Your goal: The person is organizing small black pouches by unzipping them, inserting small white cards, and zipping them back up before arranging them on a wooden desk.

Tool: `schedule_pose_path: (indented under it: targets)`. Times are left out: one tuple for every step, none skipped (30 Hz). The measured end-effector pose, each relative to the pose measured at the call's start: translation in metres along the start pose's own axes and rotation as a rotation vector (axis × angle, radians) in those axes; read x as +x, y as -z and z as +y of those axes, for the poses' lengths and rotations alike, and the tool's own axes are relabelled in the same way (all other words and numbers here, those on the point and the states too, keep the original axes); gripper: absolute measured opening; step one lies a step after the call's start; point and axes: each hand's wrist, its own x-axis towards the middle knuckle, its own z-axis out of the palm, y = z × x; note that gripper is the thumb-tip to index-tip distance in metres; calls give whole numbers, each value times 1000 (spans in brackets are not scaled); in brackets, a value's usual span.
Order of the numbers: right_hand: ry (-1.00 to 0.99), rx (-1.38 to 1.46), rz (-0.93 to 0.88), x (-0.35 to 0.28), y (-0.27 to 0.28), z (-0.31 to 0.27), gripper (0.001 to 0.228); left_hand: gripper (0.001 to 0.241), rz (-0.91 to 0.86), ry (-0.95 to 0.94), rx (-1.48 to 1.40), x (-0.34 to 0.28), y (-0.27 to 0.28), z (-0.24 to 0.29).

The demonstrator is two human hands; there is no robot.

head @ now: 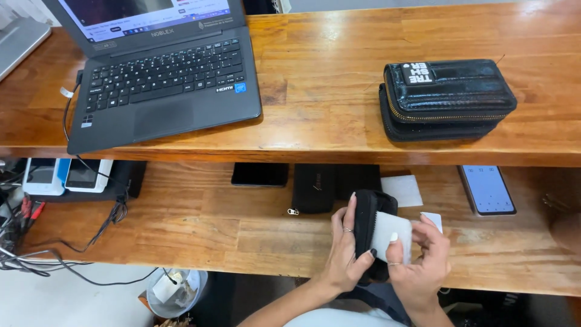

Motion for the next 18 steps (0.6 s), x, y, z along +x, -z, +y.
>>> schedule_pose_path:
  targets:
    - [-21,21,2,1,0,-1,46,107,7,8,-10,0,0,2]
    - [-18,23,0,-1,0,-6,46,107,10,7,-9,0,0,4]
    - [-49,79,45,-2,0,-10,45,106,10,-5,-8,0,0,6]
    - [-81,135,90,-3,0,-13,44,106,9,-17,-8,1,-1,7]
    - [-82,134,86,-1,0,-14,44,106,11,-15,-9,1,0,6]
    - [-92,79,47,1,1,-15,45,105,5,-24,-7,1,-1,4]
    - [-104,22,12,3,1,-15,47,104,-6,-34,-6,2,-1,3]
    - [-106,20,13,2,-1,-11,47,104,-9,-33,-8,1,-1,3]
    - [-53,-20,10,1,-4,-7,45,104,11,-15,-18,1,0,4]
    - [-1,-60,8,0,-6,-3,43,105,30,4,-28,1,0,5]
    - [2,-57,8,0,-6,-1,43,105,32,2,-26,1,0,5]
    - [61,-107,16,-1,-6,0,41,104,47,-1,-31,1,0,4]
    - [117,-158,22,-3,-4,1,40,104,61,0,-37,-1,0,4]
    - [116,-156,20,-6,-4,4,40,104,63,2,-35,-1,0,5]
    - [151,-176,15,-9,-4,7,36,103,69,-27,-53,0,0,5]
    - [186,-196,10,-12,-3,11,33,103,76,-55,-71,1,0,6]
    - [182,-199,11,-6,-3,5,33,103,72,-53,-72,0,-2,5]
    - [240,-206,6,0,-4,0,30,104,69,-59,-71,-1,-4,4]
